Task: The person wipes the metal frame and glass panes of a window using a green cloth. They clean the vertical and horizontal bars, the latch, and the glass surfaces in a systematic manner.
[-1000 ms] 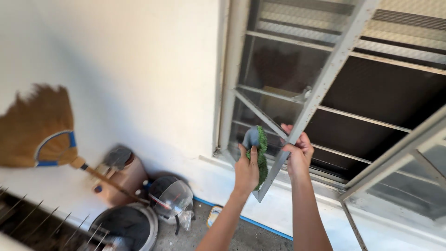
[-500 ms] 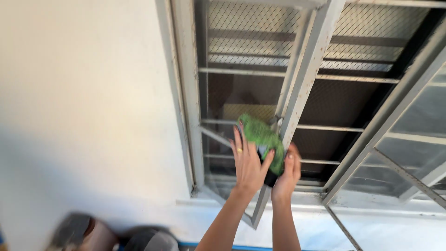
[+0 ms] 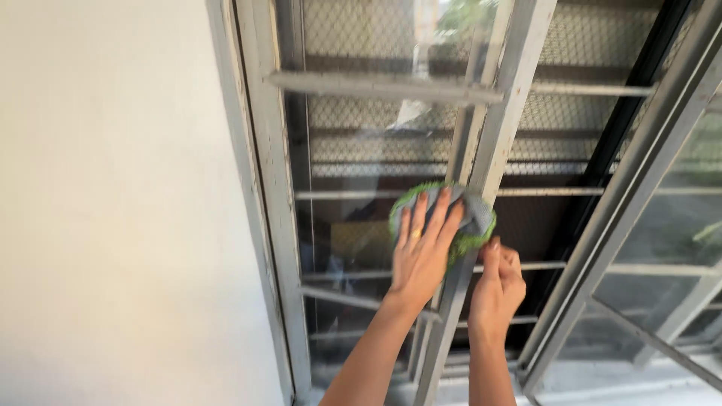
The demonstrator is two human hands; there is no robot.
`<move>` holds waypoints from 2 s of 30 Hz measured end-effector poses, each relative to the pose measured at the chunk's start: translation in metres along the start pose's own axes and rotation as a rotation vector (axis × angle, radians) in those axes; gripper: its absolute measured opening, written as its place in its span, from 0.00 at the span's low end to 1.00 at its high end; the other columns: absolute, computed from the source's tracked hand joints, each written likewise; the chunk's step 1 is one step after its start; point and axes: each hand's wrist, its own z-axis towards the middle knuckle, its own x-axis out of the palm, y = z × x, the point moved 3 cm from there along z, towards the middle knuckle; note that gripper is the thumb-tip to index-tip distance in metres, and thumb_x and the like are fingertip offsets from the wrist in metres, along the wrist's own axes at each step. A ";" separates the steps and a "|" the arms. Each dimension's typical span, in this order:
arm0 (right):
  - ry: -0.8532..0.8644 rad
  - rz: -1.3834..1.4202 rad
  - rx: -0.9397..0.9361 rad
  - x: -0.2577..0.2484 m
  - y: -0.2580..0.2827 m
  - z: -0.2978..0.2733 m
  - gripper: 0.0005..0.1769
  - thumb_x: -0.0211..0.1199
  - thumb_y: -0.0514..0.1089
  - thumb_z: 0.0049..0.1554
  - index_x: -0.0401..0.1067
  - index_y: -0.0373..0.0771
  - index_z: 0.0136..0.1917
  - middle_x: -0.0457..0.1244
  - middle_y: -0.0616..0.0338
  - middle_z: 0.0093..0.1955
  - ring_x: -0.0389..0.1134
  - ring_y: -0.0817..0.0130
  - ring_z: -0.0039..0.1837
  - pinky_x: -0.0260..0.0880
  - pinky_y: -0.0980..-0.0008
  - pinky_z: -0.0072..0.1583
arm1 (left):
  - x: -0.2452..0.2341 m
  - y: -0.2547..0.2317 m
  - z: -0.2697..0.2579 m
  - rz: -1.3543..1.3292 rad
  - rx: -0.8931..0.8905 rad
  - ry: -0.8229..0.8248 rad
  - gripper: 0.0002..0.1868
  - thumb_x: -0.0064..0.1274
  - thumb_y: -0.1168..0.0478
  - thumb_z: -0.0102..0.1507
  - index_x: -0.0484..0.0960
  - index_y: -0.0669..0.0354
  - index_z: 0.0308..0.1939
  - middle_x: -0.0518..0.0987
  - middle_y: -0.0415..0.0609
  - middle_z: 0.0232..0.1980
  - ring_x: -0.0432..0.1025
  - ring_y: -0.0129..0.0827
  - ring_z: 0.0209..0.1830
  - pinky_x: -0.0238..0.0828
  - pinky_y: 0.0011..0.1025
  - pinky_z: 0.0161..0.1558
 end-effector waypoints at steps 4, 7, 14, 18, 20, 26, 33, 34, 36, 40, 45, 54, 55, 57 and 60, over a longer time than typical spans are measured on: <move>0.032 -0.127 0.044 -0.003 0.006 0.007 0.14 0.66 0.45 0.61 0.80 0.32 0.55 0.61 0.62 0.39 0.59 0.77 0.44 0.59 0.76 0.48 | -0.027 0.075 -0.008 0.193 -0.447 -0.143 0.29 0.45 0.66 0.67 0.65 0.58 0.74 0.56 0.54 0.81 0.48 0.58 0.82 0.39 0.55 0.79; 0.008 -0.137 0.023 0.005 0.009 0.003 0.14 0.67 0.44 0.62 0.80 0.32 0.56 0.60 0.62 0.38 0.57 0.77 0.41 0.57 0.76 0.45 | -0.043 0.086 0.019 0.125 -0.527 -0.478 0.32 0.42 0.70 0.66 0.58 0.68 0.76 0.51 0.63 0.83 0.44 0.66 0.83 0.36 0.56 0.80; 0.058 -0.109 -0.055 0.001 0.003 0.010 0.13 0.67 0.43 0.61 0.80 0.32 0.55 0.62 0.64 0.37 0.60 0.78 0.42 0.61 0.78 0.48 | -0.006 0.021 0.076 0.240 0.014 -0.209 0.32 0.47 0.66 0.65 0.66 0.59 0.76 0.55 0.53 0.82 0.54 0.55 0.81 0.53 0.55 0.78; 0.070 -0.070 0.018 0.002 -0.004 0.017 0.13 0.67 0.43 0.60 0.80 0.34 0.56 0.62 0.65 0.38 0.60 0.79 0.42 0.60 0.79 0.46 | 0.004 0.030 -0.042 0.228 0.267 0.097 0.31 0.48 0.64 0.66 0.68 0.54 0.75 0.57 0.46 0.83 0.59 0.44 0.78 0.59 0.47 0.73; 0.078 -0.065 0.036 0.002 -0.006 0.018 0.13 0.68 0.43 0.61 0.81 0.35 0.57 0.61 0.65 0.37 0.58 0.78 0.41 0.58 0.78 0.46 | 0.001 0.053 -0.065 0.300 0.276 0.165 0.35 0.49 0.65 0.62 0.69 0.49 0.75 0.58 0.43 0.82 0.60 0.42 0.75 0.60 0.47 0.70; 0.110 -0.064 0.005 0.000 -0.002 0.020 0.12 0.68 0.43 0.60 0.81 0.36 0.55 0.63 0.67 0.37 0.60 0.81 0.41 0.61 0.79 0.45 | -0.042 0.124 0.049 0.441 -0.165 -0.126 0.29 0.49 0.67 0.66 0.67 0.60 0.73 0.57 0.57 0.81 0.55 0.56 0.79 0.53 0.57 0.75; 0.036 -0.098 0.017 -0.003 -0.003 0.008 0.11 0.69 0.42 0.61 0.82 0.36 0.56 0.61 0.62 0.37 0.58 0.77 0.41 0.59 0.76 0.45 | -0.044 0.096 0.068 0.130 -0.311 -0.603 0.22 0.47 0.68 0.72 0.69 0.62 0.71 0.64 0.56 0.79 0.56 0.54 0.82 0.50 0.54 0.82; 0.055 -0.066 0.033 -0.004 -0.007 0.010 0.13 0.69 0.42 0.61 0.82 0.34 0.56 0.62 0.60 0.38 0.59 0.77 0.42 0.60 0.76 0.46 | -0.028 0.079 0.062 0.091 -0.272 -0.587 0.21 0.48 0.68 0.71 0.71 0.61 0.70 0.65 0.54 0.78 0.59 0.52 0.82 0.52 0.53 0.83; 0.094 0.077 0.106 -0.005 -0.019 0.020 0.15 0.67 0.44 0.60 0.81 0.31 0.56 0.66 0.58 0.42 0.63 0.75 0.44 0.63 0.73 0.51 | 0.009 0.034 0.040 0.397 -0.026 -0.282 0.23 0.50 0.67 0.70 0.74 0.64 0.70 0.66 0.59 0.77 0.60 0.55 0.77 0.54 0.53 0.77; 0.249 0.270 0.249 -0.009 -0.034 0.040 0.27 0.53 0.54 0.65 0.77 0.26 0.58 0.71 0.53 0.53 0.69 0.71 0.53 0.63 0.66 0.66 | 0.046 0.004 -0.054 0.013 0.055 -0.147 0.23 0.50 0.66 0.69 0.75 0.59 0.69 0.69 0.47 0.77 0.62 0.44 0.80 0.58 0.45 0.79; 0.357 0.195 0.255 0.003 -0.031 0.049 0.32 0.47 0.59 0.67 0.77 0.29 0.60 0.72 0.50 0.55 0.70 0.65 0.55 0.59 0.60 0.72 | 0.051 0.033 -0.161 0.206 0.261 0.126 0.26 0.49 0.63 0.65 0.75 0.53 0.69 0.66 0.44 0.78 0.58 0.38 0.79 0.53 0.43 0.76; 0.358 0.183 0.166 -0.011 -0.041 0.050 0.31 0.47 0.55 0.68 0.77 0.26 0.60 0.65 0.56 0.67 0.69 0.65 0.59 0.56 0.61 0.73 | 0.046 0.012 -0.047 0.031 0.021 -0.071 0.24 0.47 0.67 0.67 0.74 0.58 0.69 0.64 0.47 0.79 0.58 0.42 0.81 0.56 0.48 0.78; 0.345 0.186 0.179 -0.011 -0.041 0.049 0.31 0.47 0.55 0.69 0.77 0.25 0.60 0.66 0.54 0.66 0.69 0.66 0.58 0.56 0.62 0.72 | 0.049 0.008 -0.048 0.029 -0.021 -0.114 0.25 0.47 0.67 0.67 0.74 0.59 0.69 0.64 0.48 0.79 0.58 0.44 0.81 0.56 0.49 0.78; 0.339 0.220 0.202 -0.012 -0.038 0.046 0.30 0.47 0.55 0.69 0.77 0.25 0.59 0.69 0.50 0.61 0.69 0.65 0.56 0.60 0.61 0.70 | 0.052 0.007 -0.083 0.093 0.097 0.022 0.25 0.47 0.66 0.66 0.75 0.60 0.69 0.67 0.50 0.77 0.60 0.44 0.79 0.58 0.48 0.76; 0.323 0.311 0.219 -0.007 -0.031 0.044 0.30 0.47 0.55 0.70 0.76 0.25 0.56 0.71 0.46 0.54 0.70 0.63 0.53 0.67 0.60 0.66 | 0.049 0.026 -0.155 0.185 0.298 0.192 0.21 0.49 0.62 0.66 0.78 0.57 0.63 0.70 0.48 0.73 0.62 0.41 0.76 0.60 0.46 0.73</move>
